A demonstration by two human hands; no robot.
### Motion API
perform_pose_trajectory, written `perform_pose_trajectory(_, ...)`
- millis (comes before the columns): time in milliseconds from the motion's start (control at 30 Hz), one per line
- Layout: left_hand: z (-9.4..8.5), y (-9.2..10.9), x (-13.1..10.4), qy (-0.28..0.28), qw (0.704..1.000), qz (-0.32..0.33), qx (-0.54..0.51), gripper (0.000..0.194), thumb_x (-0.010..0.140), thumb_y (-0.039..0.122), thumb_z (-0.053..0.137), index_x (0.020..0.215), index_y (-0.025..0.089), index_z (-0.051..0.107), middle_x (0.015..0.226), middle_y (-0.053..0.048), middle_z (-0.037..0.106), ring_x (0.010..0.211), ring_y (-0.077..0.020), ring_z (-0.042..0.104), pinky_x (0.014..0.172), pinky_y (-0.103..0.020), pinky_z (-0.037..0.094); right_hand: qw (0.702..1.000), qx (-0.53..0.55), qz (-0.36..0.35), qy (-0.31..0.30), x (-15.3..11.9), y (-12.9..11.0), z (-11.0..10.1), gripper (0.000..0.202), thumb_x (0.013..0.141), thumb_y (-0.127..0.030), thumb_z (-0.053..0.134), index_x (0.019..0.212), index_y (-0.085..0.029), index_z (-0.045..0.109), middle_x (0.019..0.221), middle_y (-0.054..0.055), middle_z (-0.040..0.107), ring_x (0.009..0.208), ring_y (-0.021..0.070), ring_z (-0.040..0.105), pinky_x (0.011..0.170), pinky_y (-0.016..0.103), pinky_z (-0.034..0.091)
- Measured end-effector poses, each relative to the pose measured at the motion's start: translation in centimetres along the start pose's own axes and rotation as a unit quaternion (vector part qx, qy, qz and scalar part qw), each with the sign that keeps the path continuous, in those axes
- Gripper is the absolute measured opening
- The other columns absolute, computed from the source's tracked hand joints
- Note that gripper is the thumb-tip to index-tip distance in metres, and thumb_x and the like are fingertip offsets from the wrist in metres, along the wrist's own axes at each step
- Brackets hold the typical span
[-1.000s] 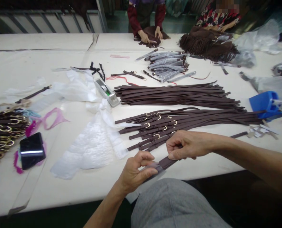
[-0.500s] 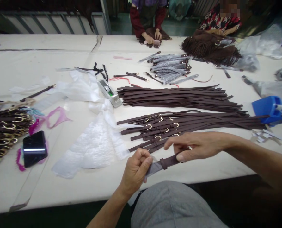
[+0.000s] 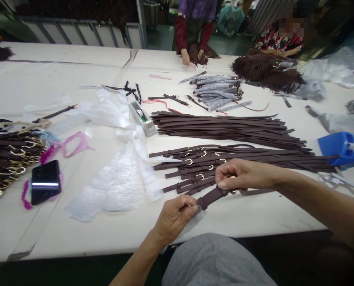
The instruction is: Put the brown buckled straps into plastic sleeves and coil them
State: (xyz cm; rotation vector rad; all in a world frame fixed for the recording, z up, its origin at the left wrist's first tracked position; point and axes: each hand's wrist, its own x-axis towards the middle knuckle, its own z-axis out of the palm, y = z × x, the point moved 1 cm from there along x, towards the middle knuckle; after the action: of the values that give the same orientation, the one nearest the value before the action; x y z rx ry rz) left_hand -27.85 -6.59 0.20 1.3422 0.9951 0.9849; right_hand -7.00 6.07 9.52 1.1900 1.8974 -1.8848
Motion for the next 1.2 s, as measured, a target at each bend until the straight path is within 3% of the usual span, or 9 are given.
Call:
perform_pose_trajectory(133,0.4,0.0,0.3,0.049,0.998,0.017,0.021,0.01,0.085,0.025,0.051,0.085,0.018,0.058,0.086,-0.003,0.063,0.078,-0.0125,0.057,0.07,-0.022,0.042,0.997,0.061,0.029,0.027,0.3,0.2,1.0,0.033,0.074,-0.046,0.059,0.07,-0.015,0.049,0.054,-0.005,0.046,0.046,0.0057,0.038,0.042,0.017,0.026)
perform_pose_trajectory(233,0.5,0.2,0.6,0.09,0.996,-0.007,-0.004,0.012,0.085,0.026,0.051,0.086,0.018,0.058,0.09,-0.003,0.063,0.08,-0.013,0.058,0.071,-0.023,0.044,0.998,-0.035,-0.011,0.041,0.0,-0.5,1.5,0.026,0.077,-0.04,0.057,0.073,-0.015,0.054,0.06,-0.003,0.051,0.051,0.0067,0.041,0.045,0.018,0.029)
perform_pose_trajectory(367,0.7,0.4,0.8,0.032,0.994,-0.067,-0.083,0.021,0.084,0.035,0.051,0.093,0.017,0.055,0.088,-0.004,0.062,0.066,-0.0113,0.058,0.062,-0.023,0.046,0.976,-0.185,-0.098,0.066,-0.6,-1.6,1.8,0.02,0.079,-0.034,0.056,0.076,-0.015,0.059,0.063,-0.003,0.054,0.057,0.0076,0.043,0.05,0.019,0.03)
perform_pose_trajectory(500,0.7,0.3,0.6,-0.004,0.991,-0.11,-0.073,0.069,0.058,0.037,0.078,0.115,0.022,0.043,0.116,-0.01,0.055,0.083,-0.0179,0.059,0.071,-0.029,0.048,0.963,-0.235,-0.118,0.055,-0.7,-1.9,2.1,0.023,0.082,-0.037,0.052,0.08,-0.015,0.06,0.063,-0.003,0.054,0.054,0.0077,0.043,0.049,0.019,0.029)
perform_pose_trajectory(533,0.7,0.2,0.6,-0.002,0.993,-0.11,-0.034,0.069,0.053,0.036,0.08,0.112,0.022,0.047,0.121,-0.01,0.052,0.092,-0.0212,0.057,0.077,-0.032,0.046,0.962,-0.241,-0.119,0.052,-0.8,-1.9,2.2,0.024,0.082,-0.038,0.052,0.081,-0.015,0.06,0.062,-0.003,0.054,0.053,0.0077,0.043,0.049,0.019,0.029)
perform_pose_trajectory(667,0.9,0.1,0.7,-0.038,0.992,-0.093,0.072,0.026,0.061,0.035,0.075,0.073,0.016,0.062,0.114,-0.008,0.057,0.101,-0.0233,0.053,0.086,-0.031,0.04,0.953,-0.27,-0.135,0.033,-0.8,-2.2,2.5,0.027,0.084,-0.04,0.05,0.081,-0.016,0.06,0.065,-0.002,0.056,0.056,0.008,0.046,0.051,0.019,0.03)
perform_pose_trajectory(900,1.4,0.9,1.3,-0.108,0.981,-0.114,0.115,0.031,0.064,0.037,0.073,0.084,0.016,0.062,0.075,0.001,0.057,0.07,-0.0145,0.052,0.06,-0.023,0.037,0.93,-0.329,-0.163,-0.028,-0.3,-3.3,3.2,0.027,0.088,-0.039,0.046,0.081,-0.017,0.058,0.067,-0.001,0.057,0.059,0.0086,0.05,0.053,0.018,0.032)
perform_pose_trajectory(1067,2.1,1.7,1.6,-0.118,0.986,-0.105,0.062,0.034,0.061,0.03,0.075,0.091,0.019,0.065,0.082,0.001,0.062,0.077,-0.0174,0.055,0.067,-0.025,0.04,0.91,-0.37,-0.181,-0.052,0.9,-4.6,4.5,0.016,0.086,-0.028,0.049,0.085,-0.017,0.06,0.071,0.002,0.062,0.062,0.0113,0.055,0.056,0.02,0.034)
perform_pose_trajectory(1200,1.4,2.6,2.5,-0.092,0.991,-0.097,-0.001,0.028,0.062,0.037,0.072,0.086,0.024,0.067,0.082,0.0,0.066,0.077,-0.0201,0.061,0.063,-0.027,0.045,0.911,-0.38,-0.164,0.0,0.8,-4.9,4.1,0.021,0.078,-0.035,0.058,0.09,-0.018,0.06,0.074,0.003,0.064,0.064,0.0145,0.057,0.054,0.021,0.037)
